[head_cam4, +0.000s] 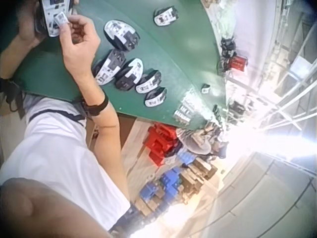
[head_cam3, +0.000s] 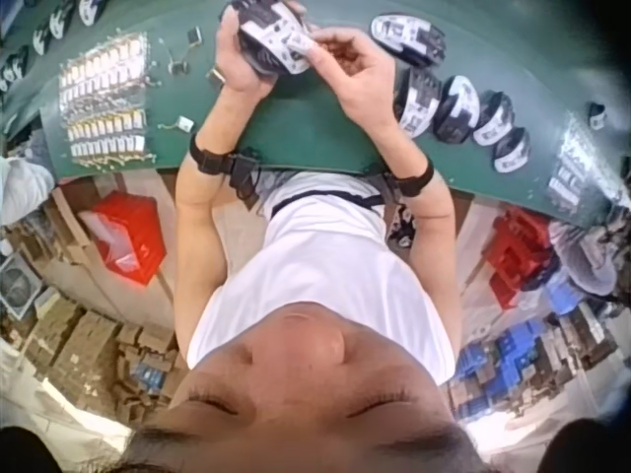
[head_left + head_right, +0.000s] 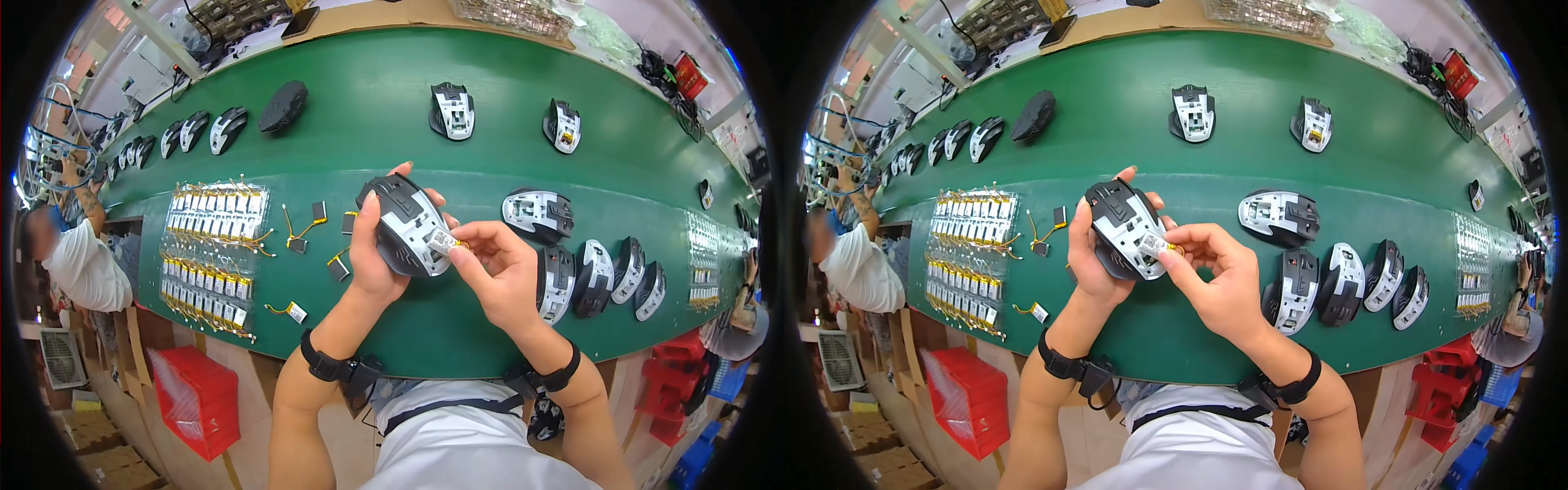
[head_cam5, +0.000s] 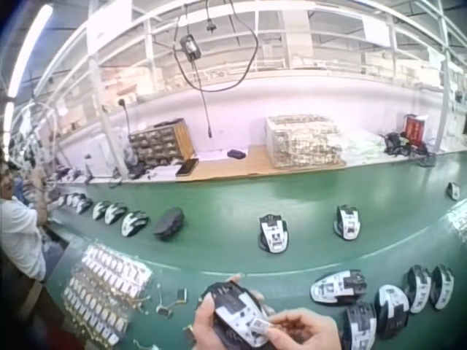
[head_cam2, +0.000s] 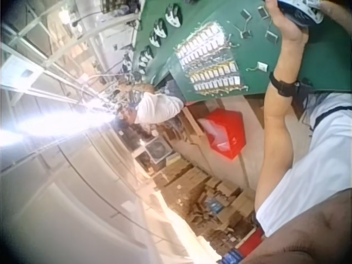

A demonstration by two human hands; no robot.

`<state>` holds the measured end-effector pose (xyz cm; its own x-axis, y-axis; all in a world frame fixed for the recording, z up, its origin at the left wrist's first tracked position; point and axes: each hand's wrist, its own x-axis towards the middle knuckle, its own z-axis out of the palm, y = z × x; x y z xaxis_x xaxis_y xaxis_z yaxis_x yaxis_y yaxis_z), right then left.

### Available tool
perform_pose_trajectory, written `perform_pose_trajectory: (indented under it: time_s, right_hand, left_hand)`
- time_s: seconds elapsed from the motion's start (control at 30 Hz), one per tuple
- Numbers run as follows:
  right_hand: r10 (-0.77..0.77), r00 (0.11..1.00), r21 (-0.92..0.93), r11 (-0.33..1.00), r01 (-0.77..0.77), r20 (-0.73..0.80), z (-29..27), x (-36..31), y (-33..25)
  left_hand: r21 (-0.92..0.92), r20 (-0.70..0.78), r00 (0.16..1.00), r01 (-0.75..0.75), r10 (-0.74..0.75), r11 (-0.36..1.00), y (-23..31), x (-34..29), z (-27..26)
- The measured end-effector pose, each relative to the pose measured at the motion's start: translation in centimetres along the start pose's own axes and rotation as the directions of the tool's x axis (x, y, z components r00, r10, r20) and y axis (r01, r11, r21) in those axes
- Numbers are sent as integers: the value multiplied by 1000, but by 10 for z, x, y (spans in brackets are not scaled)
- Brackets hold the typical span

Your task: The person assembles computer mice by inserting small battery packs into the open chassis of the devices. They pick up a mouse, place a battery inside, and set the mouse down on the green workbench, repeating this process for multiple units.

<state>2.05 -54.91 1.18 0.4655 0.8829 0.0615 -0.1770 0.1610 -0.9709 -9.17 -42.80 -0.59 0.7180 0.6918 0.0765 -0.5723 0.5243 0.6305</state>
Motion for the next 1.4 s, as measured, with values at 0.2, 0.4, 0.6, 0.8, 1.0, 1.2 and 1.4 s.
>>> perform_pose_trajectory:
  time_s: [0.2, 0.4, 0.6, 0.8, 1.0, 1.2, 1.4]
  right_hand:
    - [211, 977, 123, 970, -208, -8, -8, 2, 1]
    - [252, 968, 141, 958, -249, -1, -2, 0, -1]
    - [308, 951, 157, 938, -310, 37, -9, 3, -2]
    - [450, 887, 230, 857, -462, 104, -12, 2, 0]
    - [150, 983, 139, 976, -165, 110, -3, 1, 5]
    - [89, 992, 73, 993, -95, 91, -2, -1, 3]
    - [-344, 923, -404, 830, 384, 171, -5, 9, -1]
  left_hand:
    - [77, -50, 998, -33, 37, 996, -4, -2, 2]
    - [54, -44, 998, -51, 53, 997, 0, -2, 4]
    - [72, -4, 1000, -17, 17, 997, -6, -2, 0]
    - [125, 45, 999, -30, 25, 992, -8, -3, 0]
    - [-49, 40, 999, -9, 11, 999, -2, 0, -6]
    - [-42, 4, 1000, -11, 11, 999, 2, 1, -5]
    - [-132, 53, 994, 101, -94, 986, 1, 1, -8]
